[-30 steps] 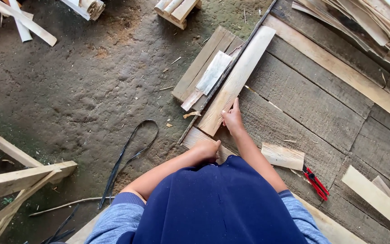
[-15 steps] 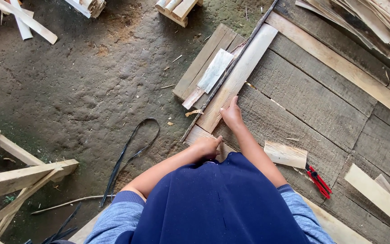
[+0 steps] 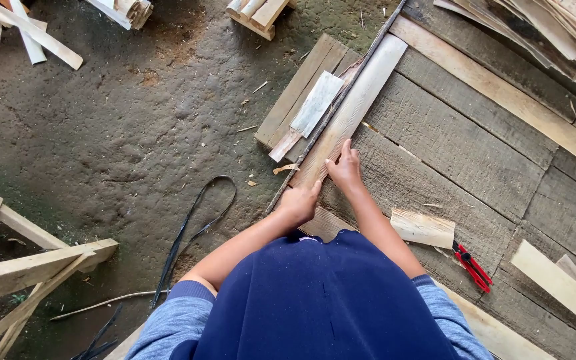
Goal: Cutting thin wood strips by scoring them with a utility knife and snapping them by hand.
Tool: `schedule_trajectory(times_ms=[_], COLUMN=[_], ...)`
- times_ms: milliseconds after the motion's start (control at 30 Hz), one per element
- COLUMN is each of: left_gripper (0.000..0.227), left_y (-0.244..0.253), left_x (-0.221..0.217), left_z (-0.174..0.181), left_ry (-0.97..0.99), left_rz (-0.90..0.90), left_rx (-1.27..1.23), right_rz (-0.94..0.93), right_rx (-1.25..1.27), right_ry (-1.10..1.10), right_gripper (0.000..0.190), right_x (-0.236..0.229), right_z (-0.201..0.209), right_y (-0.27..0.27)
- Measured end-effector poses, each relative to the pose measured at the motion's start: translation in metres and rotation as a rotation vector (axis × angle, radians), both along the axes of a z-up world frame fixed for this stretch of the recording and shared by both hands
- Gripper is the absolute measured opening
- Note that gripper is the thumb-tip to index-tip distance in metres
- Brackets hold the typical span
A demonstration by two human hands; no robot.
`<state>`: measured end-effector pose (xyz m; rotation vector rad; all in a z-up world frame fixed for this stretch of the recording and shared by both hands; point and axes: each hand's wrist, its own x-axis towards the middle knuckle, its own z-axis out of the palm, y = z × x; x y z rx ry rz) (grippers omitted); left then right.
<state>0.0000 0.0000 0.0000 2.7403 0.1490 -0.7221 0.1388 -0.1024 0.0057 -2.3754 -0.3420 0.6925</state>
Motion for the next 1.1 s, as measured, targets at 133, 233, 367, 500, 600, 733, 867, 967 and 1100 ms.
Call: schedule_trajectory(times_ms=[133,233,367,500,600,733,867,967,1100], left_gripper=[0.061,0.054,0.037,0.016,0.022,0.032,0.056,0.068,0.075], left_y=[0.005,-0.002,-0.02,-0.06,-0.097,-0.148,-0.199,-0.235,-0.273], left_x=[0.004,0.007,0.02,0.036,0.048,0.068,0.08,0.087,0.103], left_z=[-0.006,-0.019,-0.034,-0.055,-0.039,-0.037,-0.028,-0.02,-0.056], left_ry=[-0.02,-0.035,-0.175,-0.327,-0.346,-0.308,-0.262,-0.197,-0.195], left_rz=[-0.011,-0.024,-0.073,-0.208,-0.342,-0.478,-0.523,-0.493,-0.413], left_rx=[0.004,0.04,0.123,0.129,0.104,0.059,0.011,0.029,0.154], right_rz=[0.019,0.024,-0.02,-0.078,-0.139,-0.334,-0.549,-0.551,-0.38], right_rx=[0.037,0.06,0.214,0.251,0.042,-0.137,-0.446,-0.529,-0.555], right_ry=[-0.023,-0.055,-0.083,-0.198,-0.418,-0.497,-0.431,-0.271,-0.201], right_gripper=[0.094,0.097,0.095,0.075,0.049,0.035,0.041,0.055,0.053], right_x=[0.018,0.017,0.021,0.004,-0.015,-0.032,-0.05,-0.063,-0.057], right_z=[-0.045,-0.053,-0.087,-0.083,-0.079,-0.064,-0.07,-0.065,-0.125], right_y=[-0.005,-0.01,-0.03,-0.08,-0.136,-0.213,-0.294,-0.349,-0.422])
